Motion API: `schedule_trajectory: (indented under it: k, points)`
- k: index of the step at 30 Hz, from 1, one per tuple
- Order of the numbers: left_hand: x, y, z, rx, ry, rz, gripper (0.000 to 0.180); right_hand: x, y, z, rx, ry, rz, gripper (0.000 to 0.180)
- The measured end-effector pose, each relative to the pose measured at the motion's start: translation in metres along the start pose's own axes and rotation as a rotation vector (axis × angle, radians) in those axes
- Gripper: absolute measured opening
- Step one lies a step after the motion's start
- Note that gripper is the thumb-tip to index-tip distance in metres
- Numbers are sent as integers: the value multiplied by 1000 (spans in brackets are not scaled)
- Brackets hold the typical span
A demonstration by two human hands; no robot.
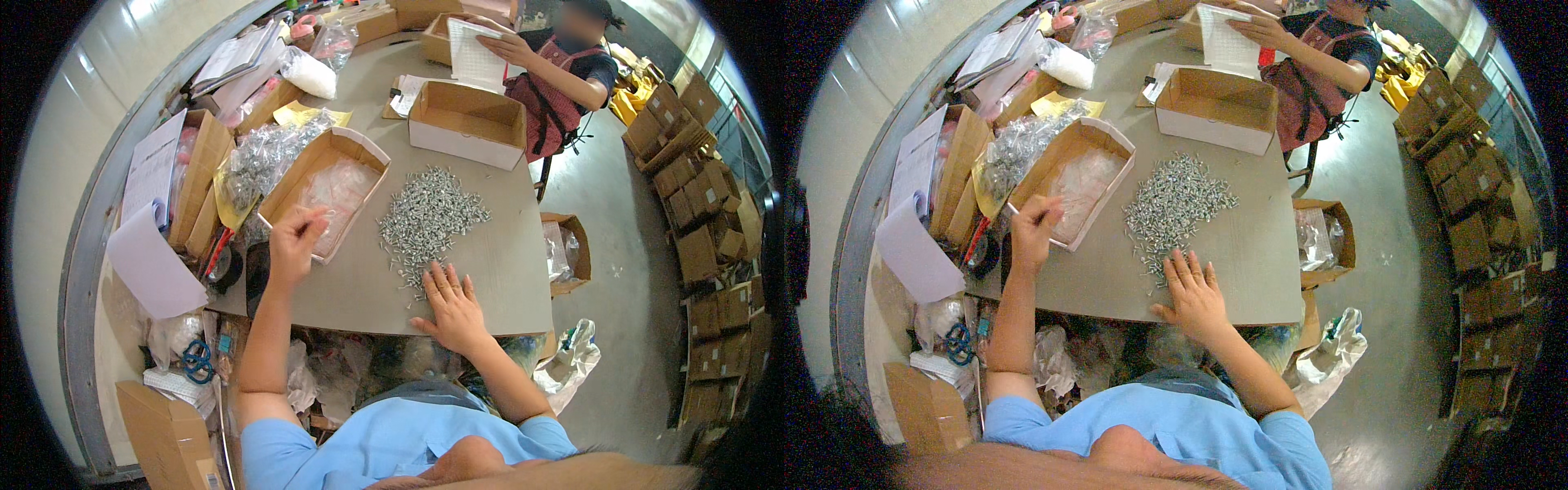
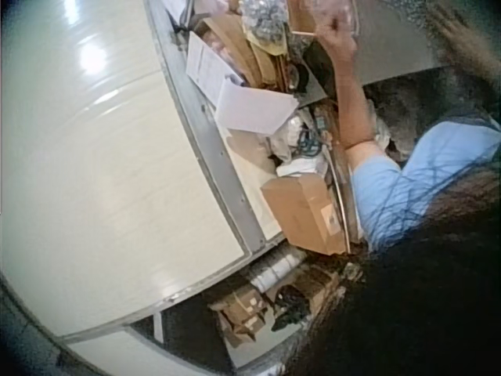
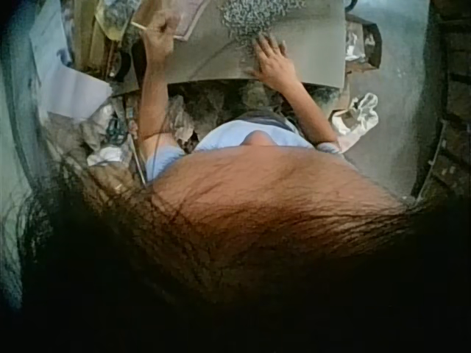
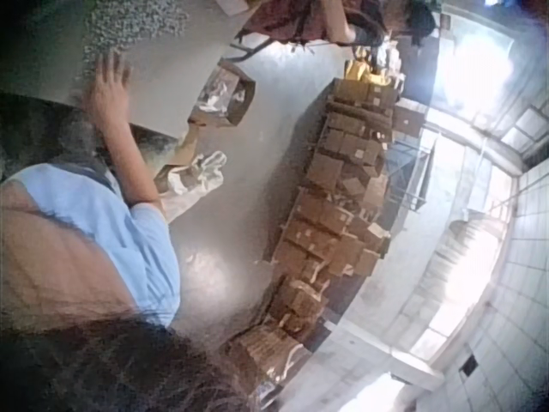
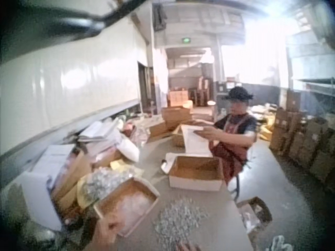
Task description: The person picks up small metal screws from a table and places them into a plastic bag.
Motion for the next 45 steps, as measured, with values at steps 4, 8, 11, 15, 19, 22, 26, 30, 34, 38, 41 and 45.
schedule_trajectory:
  k: [4,8,11,15,19,22,26,30,34,38,41,45]
  points:
    - [10,-19,-57,-65,184,-189,12,-6,3,-12,-96,41,83,79]
    - [31,4,-133,-402,421,-600,18,-21,-19,-26,-6,-201,461,75]
    - [70,37,-195,-808,717,-559,16,-25,-35,-27,74,-254,496,67]
    - [116,80,-275,-879,1003,-345,34,-30,-29,-10,36,-254,441,53]
    - [174,73,-294,-664,1005,-405,41,-26,-25,5,11,-242,404,40]
    - [192,61,-288,-659,1100,-240,54,-23,-25,3,3,-203,382,36]
    - [213,71,-300,-626,1089,-282,59,-24,-29,-8,27,-197,437,33]
    - [215,57,-291,-560,1024,-311,51,-33,-29,-8,124,-257,500,31]
    - [206,45,-280,-559,954,-324,50,-30,-27,-4,26,-289,370,32]
    - [215,55,-291,-516,960,-406,50,-27,-23,-2,1,-275,353,31]
    - [219,60,-294,-539,972,-422,47,-29,-19,-2,12,-252,350,30]
    - [221,66,-298,-523,940,-318,41,-28,-22,-4,4,-245,376,29]
Point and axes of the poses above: each hand's wrist, its own z-axis towards the middle knuckle, its own x-axis out of the palm, y = z × x, the point moved 7 cm from there along z, towards the middle knuckle, and after that the axes turned 3 degrees about -x, right-handed, at the moved point
